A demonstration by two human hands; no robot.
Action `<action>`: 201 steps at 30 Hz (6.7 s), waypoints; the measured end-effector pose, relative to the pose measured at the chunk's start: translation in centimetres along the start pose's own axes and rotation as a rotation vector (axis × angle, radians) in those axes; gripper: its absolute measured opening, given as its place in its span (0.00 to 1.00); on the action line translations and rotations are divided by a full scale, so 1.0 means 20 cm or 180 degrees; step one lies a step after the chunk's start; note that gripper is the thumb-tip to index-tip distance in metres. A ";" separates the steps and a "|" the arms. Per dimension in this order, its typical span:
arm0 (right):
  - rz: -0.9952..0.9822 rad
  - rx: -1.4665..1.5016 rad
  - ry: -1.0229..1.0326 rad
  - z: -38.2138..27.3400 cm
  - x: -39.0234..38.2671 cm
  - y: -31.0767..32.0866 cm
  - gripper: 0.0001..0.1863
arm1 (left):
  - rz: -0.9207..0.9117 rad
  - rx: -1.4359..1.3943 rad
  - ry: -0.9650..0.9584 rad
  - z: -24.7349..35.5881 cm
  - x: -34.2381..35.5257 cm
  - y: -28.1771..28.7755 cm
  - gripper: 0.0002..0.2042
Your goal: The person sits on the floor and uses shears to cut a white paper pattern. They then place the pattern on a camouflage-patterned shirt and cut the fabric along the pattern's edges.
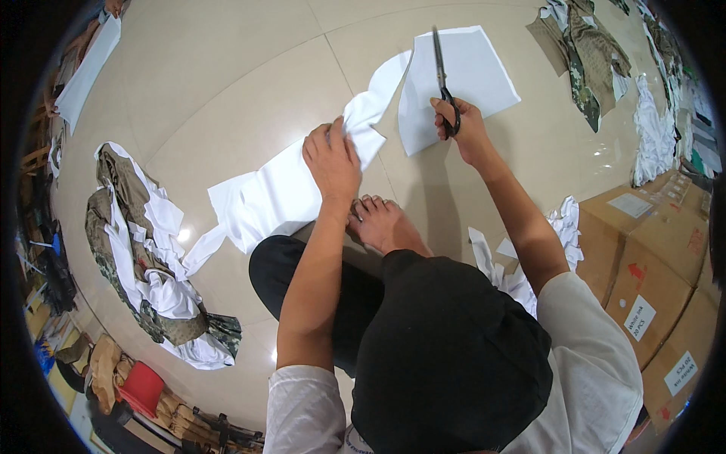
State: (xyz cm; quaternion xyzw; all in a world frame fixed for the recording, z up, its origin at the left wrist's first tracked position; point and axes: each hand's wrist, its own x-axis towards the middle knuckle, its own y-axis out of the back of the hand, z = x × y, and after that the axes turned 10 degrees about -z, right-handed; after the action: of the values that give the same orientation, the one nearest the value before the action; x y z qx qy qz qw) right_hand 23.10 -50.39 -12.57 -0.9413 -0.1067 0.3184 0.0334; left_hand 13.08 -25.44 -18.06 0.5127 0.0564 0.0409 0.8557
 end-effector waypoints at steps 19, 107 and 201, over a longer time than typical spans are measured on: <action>-0.1187 0.1438 -0.0308 0.22 -0.94 0.27 0.30 | -0.0762 -0.2588 -0.0697 0.70 0.00 0.47 0.08; -0.0107 0.0024 -0.0769 0.69 -0.78 0.04 0.24 | 0.0039 0.0467 0.0866 0.08 0.03 -0.11 0.38; 0.0010 0.0019 -0.0782 0.61 -0.67 0.01 0.19 | 0.0096 0.0553 0.0857 0.08 0.03 -0.12 0.38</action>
State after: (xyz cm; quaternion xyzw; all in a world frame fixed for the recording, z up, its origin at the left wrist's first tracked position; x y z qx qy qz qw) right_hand 5.25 -53.54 -14.38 -0.8953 -0.1076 0.4316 0.0223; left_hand 13.97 -27.84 -19.47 0.5755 0.1663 0.1170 0.7921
